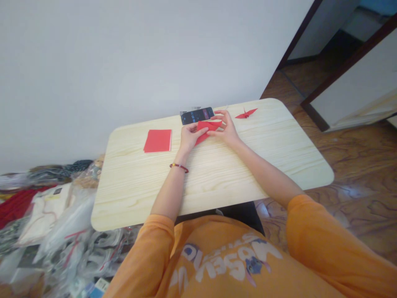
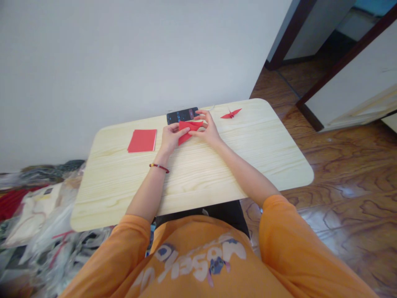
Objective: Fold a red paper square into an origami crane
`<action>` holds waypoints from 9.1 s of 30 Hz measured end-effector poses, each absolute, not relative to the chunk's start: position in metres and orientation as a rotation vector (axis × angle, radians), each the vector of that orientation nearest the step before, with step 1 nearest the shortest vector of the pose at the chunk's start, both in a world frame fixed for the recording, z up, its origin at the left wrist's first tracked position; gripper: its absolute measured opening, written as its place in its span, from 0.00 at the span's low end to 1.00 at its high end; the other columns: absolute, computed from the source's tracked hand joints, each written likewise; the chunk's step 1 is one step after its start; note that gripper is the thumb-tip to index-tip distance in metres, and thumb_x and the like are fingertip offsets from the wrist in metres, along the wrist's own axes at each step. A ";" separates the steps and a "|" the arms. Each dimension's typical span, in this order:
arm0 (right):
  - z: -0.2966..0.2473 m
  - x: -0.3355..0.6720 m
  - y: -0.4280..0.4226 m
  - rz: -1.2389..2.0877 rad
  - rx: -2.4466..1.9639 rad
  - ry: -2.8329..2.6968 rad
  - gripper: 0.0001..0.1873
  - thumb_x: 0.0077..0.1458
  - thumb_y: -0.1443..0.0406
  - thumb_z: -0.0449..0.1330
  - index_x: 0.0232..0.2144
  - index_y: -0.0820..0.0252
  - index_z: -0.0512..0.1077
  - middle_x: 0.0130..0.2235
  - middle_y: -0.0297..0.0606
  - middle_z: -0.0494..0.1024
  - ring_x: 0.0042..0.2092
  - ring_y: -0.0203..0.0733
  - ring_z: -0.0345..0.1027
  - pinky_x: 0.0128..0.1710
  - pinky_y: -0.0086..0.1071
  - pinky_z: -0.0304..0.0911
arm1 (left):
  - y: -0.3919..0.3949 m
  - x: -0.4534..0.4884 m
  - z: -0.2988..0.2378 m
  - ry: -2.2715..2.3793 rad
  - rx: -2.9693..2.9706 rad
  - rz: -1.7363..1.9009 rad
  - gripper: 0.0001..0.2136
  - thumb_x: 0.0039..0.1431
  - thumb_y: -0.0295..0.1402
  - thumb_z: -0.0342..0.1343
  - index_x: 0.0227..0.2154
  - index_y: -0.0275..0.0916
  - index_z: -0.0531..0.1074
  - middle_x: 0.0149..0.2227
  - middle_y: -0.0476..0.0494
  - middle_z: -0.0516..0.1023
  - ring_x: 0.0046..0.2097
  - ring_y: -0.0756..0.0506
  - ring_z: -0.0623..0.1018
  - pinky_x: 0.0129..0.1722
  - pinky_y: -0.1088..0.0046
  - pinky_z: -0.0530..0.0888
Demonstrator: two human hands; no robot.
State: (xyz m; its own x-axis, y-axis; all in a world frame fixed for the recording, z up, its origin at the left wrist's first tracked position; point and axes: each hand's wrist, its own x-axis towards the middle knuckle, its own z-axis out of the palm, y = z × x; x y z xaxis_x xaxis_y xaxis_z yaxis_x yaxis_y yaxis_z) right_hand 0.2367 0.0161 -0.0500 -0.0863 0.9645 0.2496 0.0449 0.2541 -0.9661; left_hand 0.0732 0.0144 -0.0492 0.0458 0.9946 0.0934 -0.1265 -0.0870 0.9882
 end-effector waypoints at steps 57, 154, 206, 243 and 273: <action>-0.052 0.235 0.019 1.488 -1.009 -1.054 0.30 0.27 0.62 0.75 0.36 0.56 0.71 0.24 0.29 0.79 0.29 0.36 0.73 0.40 0.35 0.70 | 0.014 0.090 -0.060 1.049 0.705 1.540 0.17 0.39 0.45 0.69 0.29 0.38 0.77 0.35 0.45 0.81 0.42 0.46 0.79 0.42 0.71 0.75; -0.046 0.243 0.032 1.328 -1.062 -0.762 0.22 0.41 0.54 0.71 0.19 0.59 0.63 0.21 0.28 0.68 0.24 0.28 0.62 0.24 0.22 0.58 | 0.006 0.089 -0.045 1.167 0.736 1.528 0.11 0.37 0.35 0.72 0.24 0.36 0.79 0.27 0.44 0.81 0.33 0.47 0.79 0.38 0.71 0.74; -0.049 0.220 0.017 1.168 -1.205 -1.198 0.32 0.46 0.38 0.58 0.14 0.60 0.64 0.13 0.30 0.64 0.15 0.28 0.54 0.15 0.27 0.46 | 0.003 0.106 -0.054 1.144 0.524 1.663 0.12 0.38 0.36 0.71 0.24 0.36 0.78 0.28 0.48 0.80 0.30 0.51 0.76 0.35 0.75 0.72; -0.049 0.223 0.017 1.237 -1.092 -1.232 0.08 0.41 0.61 0.61 0.19 0.59 0.68 0.24 0.30 0.70 0.31 0.36 0.61 0.36 0.30 0.59 | 0.005 0.091 -0.048 1.043 0.762 1.380 0.15 0.36 0.36 0.71 0.27 0.35 0.78 0.30 0.44 0.80 0.32 0.49 0.77 0.38 0.73 0.72; -0.056 0.231 0.023 1.157 -1.097 -1.345 0.14 0.44 0.56 0.63 0.31 0.60 0.76 0.30 0.34 0.76 0.32 0.34 0.65 0.28 0.26 0.57 | 0.015 0.074 -0.043 1.068 0.489 1.535 0.11 0.40 0.33 0.71 0.25 0.37 0.75 0.29 0.46 0.79 0.34 0.48 0.79 0.40 0.71 0.74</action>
State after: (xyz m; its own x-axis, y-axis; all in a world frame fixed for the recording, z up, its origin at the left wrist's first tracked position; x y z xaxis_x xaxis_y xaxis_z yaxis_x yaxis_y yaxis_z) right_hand 0.2308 0.0226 -0.0557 -0.0793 0.9889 0.1259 0.0236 0.1281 -0.9915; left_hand 0.0736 0.0147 -0.0433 -0.2676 0.9320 -0.2445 -0.5536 0.0589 0.8307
